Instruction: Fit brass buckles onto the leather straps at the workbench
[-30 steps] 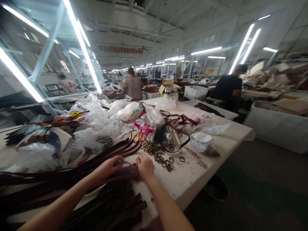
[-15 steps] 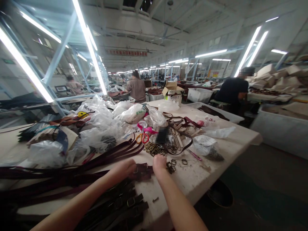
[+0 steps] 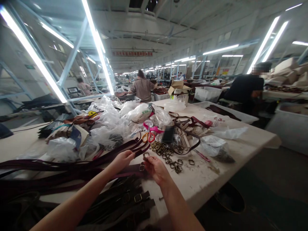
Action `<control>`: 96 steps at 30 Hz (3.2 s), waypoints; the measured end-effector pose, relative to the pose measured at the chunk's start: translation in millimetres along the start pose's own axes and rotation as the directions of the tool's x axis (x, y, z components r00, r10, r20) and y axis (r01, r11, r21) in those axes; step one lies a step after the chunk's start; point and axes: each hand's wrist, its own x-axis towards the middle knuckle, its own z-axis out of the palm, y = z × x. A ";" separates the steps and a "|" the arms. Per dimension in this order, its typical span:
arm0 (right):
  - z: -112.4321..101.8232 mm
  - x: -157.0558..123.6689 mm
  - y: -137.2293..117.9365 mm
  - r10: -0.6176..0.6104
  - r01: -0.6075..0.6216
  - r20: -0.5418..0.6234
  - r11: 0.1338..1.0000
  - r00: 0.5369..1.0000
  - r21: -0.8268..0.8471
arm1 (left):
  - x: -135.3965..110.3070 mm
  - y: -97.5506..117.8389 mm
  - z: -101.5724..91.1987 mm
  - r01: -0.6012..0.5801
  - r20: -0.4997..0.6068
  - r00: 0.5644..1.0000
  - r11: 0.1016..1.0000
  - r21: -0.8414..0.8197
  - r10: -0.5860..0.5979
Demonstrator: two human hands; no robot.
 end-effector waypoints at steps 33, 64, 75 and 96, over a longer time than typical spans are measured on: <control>17.2 -8.5 18.3 -0.114 0.126 0.063 0.955 0.992 -0.268 | -20.2 15.2 -4.3 0.055 0.210 0.978 0.977 -0.204 -0.012; 13.9 -15.0 3.5 0.064 -0.018 -0.130 0.944 0.989 0.329 | -11.2 9.4 6.7 -0.005 0.135 0.991 1.000 -0.030 0.010; 17.3 -12.3 8.9 0.240 -0.212 -0.014 0.879 0.971 0.428 | -18.2 13.2 -1.6 -0.035 0.200 0.978 0.990 -0.137 0.062; 18.8 21.7 39.7 0.032 -0.033 0.009 0.993 0.999 0.115 | -14.4 12.5 4.5 -0.320 -0.082 0.947 0.934 -0.159 0.311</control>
